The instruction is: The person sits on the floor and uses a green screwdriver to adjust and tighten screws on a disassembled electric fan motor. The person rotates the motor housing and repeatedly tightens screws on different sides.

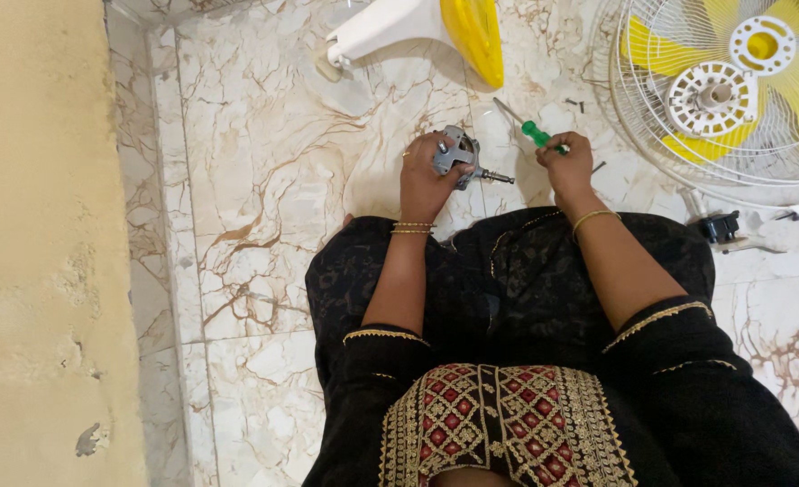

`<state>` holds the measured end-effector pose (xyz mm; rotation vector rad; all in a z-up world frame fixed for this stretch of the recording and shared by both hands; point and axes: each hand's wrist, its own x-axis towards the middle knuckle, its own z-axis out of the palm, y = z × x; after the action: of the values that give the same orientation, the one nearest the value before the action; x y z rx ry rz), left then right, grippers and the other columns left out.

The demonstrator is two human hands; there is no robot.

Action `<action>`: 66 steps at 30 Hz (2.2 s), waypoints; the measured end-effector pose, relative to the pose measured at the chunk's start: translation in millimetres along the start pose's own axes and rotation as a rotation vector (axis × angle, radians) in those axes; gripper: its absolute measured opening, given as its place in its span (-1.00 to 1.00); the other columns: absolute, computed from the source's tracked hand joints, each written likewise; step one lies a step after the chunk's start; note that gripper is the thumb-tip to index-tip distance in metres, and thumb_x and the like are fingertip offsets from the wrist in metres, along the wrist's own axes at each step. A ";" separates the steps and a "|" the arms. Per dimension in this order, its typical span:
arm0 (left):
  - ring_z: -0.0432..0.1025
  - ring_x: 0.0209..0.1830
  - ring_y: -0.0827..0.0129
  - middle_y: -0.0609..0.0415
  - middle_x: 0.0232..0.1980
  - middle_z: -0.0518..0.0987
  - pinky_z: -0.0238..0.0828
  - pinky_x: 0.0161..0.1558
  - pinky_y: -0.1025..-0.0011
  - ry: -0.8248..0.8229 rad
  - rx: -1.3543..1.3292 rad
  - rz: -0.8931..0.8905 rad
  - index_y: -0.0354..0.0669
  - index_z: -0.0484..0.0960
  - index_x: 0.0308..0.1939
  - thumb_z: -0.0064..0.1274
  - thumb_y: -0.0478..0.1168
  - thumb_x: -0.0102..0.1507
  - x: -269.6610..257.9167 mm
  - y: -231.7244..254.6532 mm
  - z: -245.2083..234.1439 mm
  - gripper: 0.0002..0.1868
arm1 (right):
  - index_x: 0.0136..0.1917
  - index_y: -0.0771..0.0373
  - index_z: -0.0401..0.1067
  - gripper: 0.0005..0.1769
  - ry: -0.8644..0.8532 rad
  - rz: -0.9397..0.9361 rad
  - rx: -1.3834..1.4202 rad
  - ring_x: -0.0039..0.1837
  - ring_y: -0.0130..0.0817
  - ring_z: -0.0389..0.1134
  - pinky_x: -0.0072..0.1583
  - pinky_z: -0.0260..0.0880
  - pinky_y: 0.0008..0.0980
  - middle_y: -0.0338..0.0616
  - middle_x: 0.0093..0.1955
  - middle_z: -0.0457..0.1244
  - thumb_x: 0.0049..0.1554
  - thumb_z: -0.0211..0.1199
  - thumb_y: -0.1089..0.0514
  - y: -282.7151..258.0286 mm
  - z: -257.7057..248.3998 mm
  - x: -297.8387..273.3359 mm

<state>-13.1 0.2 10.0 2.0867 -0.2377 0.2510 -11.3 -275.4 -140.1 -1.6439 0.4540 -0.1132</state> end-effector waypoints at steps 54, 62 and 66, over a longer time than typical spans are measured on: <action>0.32 0.39 -0.18 -0.25 0.16 0.48 0.28 0.33 0.08 0.322 -0.022 -0.073 -0.27 0.41 -0.05 0.46 -0.19 0.04 -17.2 -83.4 52.9 -0.43 | 0.48 0.33 0.14 -0.19 -0.239 -0.229 -0.471 0.03 -0.05 0.36 0.10 0.41 -0.19 0.02 0.18 0.28 0.07 0.40 0.08 -80.6 53.5 -46.7; 0.29 0.39 -0.16 -0.28 0.20 0.43 0.28 0.33 0.10 0.349 -0.081 -0.200 -0.34 0.38 0.06 0.45 -0.16 0.05 -23.0 -98.3 58.4 -0.33 | 0.33 0.22 0.41 -0.49 -0.030 -0.907 -0.879 0.18 -0.08 0.34 0.14 0.29 -0.20 -0.09 0.19 0.31 0.17 0.33 0.00 -99.6 79.4 -55.2; 0.22 0.43 -0.22 -0.31 0.23 0.44 0.21 0.36 0.07 0.323 -0.065 -0.134 -0.36 0.37 0.07 0.43 -0.20 0.07 -22.6 -95.0 56.3 -0.35 | 0.10 0.21 0.56 -0.78 -0.113 -0.607 -0.786 0.10 -0.05 0.37 0.11 0.35 -0.13 -0.05 -0.02 0.39 0.26 0.29 0.07 -91.4 88.6 -43.2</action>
<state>-4.5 0.4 -102.5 1.9542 0.0870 0.4861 -0.5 -172.0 -54.8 -2.5096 -0.1378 -0.3194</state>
